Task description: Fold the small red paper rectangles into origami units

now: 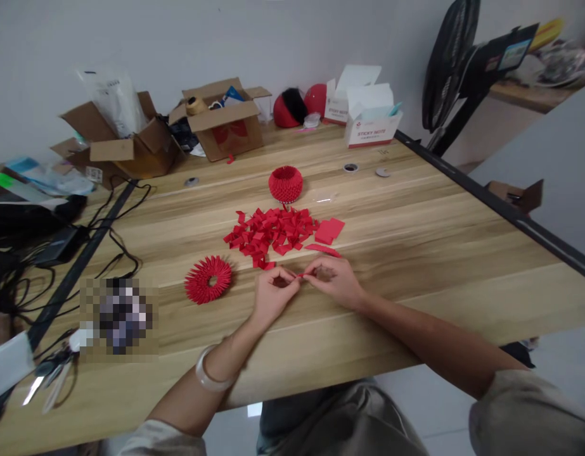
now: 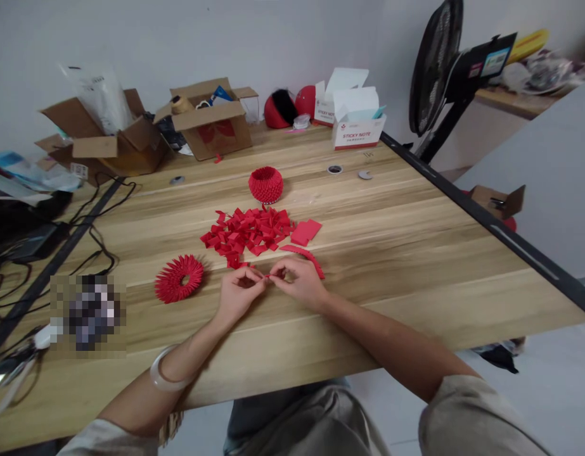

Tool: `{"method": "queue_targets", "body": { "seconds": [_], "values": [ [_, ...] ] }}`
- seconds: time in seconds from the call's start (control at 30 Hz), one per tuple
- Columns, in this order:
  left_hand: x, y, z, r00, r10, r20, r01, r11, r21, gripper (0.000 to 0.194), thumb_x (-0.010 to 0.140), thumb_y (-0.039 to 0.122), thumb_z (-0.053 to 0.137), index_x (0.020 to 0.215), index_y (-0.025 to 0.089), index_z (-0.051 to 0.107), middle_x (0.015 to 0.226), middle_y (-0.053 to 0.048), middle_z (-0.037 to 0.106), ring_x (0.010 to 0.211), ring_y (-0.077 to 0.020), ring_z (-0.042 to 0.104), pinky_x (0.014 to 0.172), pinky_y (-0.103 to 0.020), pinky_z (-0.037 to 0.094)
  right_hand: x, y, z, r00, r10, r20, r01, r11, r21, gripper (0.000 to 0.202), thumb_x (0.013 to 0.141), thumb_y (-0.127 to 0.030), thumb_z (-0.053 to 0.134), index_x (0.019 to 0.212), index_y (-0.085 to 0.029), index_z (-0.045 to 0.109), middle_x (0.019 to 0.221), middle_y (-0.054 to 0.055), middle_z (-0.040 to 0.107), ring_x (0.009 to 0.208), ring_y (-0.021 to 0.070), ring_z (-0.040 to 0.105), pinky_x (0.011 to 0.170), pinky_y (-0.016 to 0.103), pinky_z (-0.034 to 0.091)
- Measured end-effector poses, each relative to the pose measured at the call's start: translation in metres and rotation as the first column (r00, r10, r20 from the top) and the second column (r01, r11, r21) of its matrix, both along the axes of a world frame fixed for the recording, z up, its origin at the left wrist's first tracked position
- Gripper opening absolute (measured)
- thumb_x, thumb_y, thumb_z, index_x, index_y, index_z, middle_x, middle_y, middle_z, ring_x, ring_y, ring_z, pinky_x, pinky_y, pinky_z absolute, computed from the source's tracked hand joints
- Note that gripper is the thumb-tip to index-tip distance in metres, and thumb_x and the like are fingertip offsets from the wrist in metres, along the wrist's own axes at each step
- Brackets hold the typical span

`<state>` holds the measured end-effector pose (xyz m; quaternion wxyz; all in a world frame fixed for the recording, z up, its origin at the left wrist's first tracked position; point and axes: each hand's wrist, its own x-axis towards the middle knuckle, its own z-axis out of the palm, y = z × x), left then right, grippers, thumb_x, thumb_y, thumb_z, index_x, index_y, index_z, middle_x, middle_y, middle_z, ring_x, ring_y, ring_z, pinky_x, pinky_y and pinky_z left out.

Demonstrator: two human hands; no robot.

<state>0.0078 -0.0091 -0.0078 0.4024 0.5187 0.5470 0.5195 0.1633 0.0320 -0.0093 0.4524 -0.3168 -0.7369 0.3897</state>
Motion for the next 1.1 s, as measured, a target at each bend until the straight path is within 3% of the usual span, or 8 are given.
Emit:
{"method": "queue_targets", "body": {
  "seconds": [0.1,0.2,0.33,0.43,0.77,0.9,1.1],
  "values": [
    [0.001,0.0,0.002,0.999,0.027,-0.022,-0.027,1.0,0.003,0.014,0.061,0.018,0.067,0.054,0.014,0.055,0.058,0.0,0.058,0.055,-0.01,0.052,0.054,-0.021,0.04,0.0,-0.001,-0.001,1.0,0.022,0.003,-0.022,0.999,0.029,0.005,0.074,-0.022,0.062,0.071,-0.018,0.062,0.068,0.004,0.065,0.066,0.014,0.061,0.065,0.027,0.05],
    [0.001,0.001,0.004,1.0,0.019,-0.015,-0.019,1.0,-0.007,0.012,0.06,0.018,0.067,0.057,0.015,0.057,0.054,0.002,0.055,0.051,-0.0084,0.047,0.05,-0.02,0.037,-0.002,0.0,-0.003,0.992,0.03,-0.121,-0.05,0.985,-0.165,0.009,0.071,-0.026,0.064,0.071,-0.017,0.06,0.069,0.003,0.064,0.066,0.0133,0.061,0.065,0.026,0.05],
    [-0.001,0.003,0.009,0.986,-0.12,0.114,0.124,0.992,-0.034,0.013,0.06,0.023,0.071,0.064,0.014,0.061,0.054,0.001,0.057,0.049,-0.0082,0.047,0.05,-0.02,0.037,-0.002,0.005,-0.001,0.945,0.07,-0.318,-0.226,0.843,-0.488,0.021,0.065,-0.03,0.071,0.073,-0.017,0.056,0.067,-0.001,0.061,0.06,0.0099,0.059,0.06,0.023,0.048],
    [-0.001,0.004,0.013,0.965,-0.182,0.187,0.195,0.979,-0.053,0.016,0.059,0.025,0.072,0.064,0.014,0.062,0.056,0.0,0.06,0.051,-0.0088,0.049,0.052,-0.021,0.039,-0.001,0.008,0.0,0.924,0.118,-0.363,-0.315,0.775,-0.548,0.024,0.064,-0.03,0.073,0.073,-0.016,0.057,0.065,-0.001,0.061,0.058,0.0086,0.057,0.06,0.022,0.047],
    [-0.001,0.003,0.009,0.996,-0.049,0.08,0.053,0.997,-0.05,0.006,0.055,0.013,0.067,0.059,0.015,0.061,0.052,0.002,0.057,0.048,-0.0081,0.048,0.049,-0.02,0.036,0.0,0.005,-0.002,0.942,0.254,-0.218,-0.317,0.887,-0.336,0.015,0.069,-0.03,0.068,0.073,-0.016,0.064,0.076,0.005,0.065,0.073,0.0139,0.06,0.073,0.029,0.049],
    [-0.001,0.004,0.008,0.993,-0.05,0.111,0.058,0.996,-0.07,0.007,0.057,0.017,0.07,0.061,0.014,0.066,0.057,-0.001,0.065,0.051,-0.0102,0.054,0.053,-0.022,0.042,0.0,0.007,-0.001,0.973,0.182,-0.145,-0.217,0.933,-0.289,0.016,0.067,-0.031,0.07,0.068,-0.017,0.062,0.07,0.003,0.062,0.068,0.0139,0.058,0.067,0.028,0.048],
    [0.0,0.003,0.01,0.98,-0.086,0.178,0.103,0.991,-0.09,0.019,0.059,0.025,0.074,0.074,0.014,0.07,0.069,-0.007,0.072,0.062,-0.0155,0.064,0.063,-0.027,0.05,0.0,0.008,0.0,0.975,0.135,-0.177,-0.184,0.935,-0.302,0.018,0.068,-0.033,0.069,0.067,-0.017,0.06,0.07,0.003,0.061,0.068,0.0146,0.059,0.067,0.03,0.049]
  ]
}}
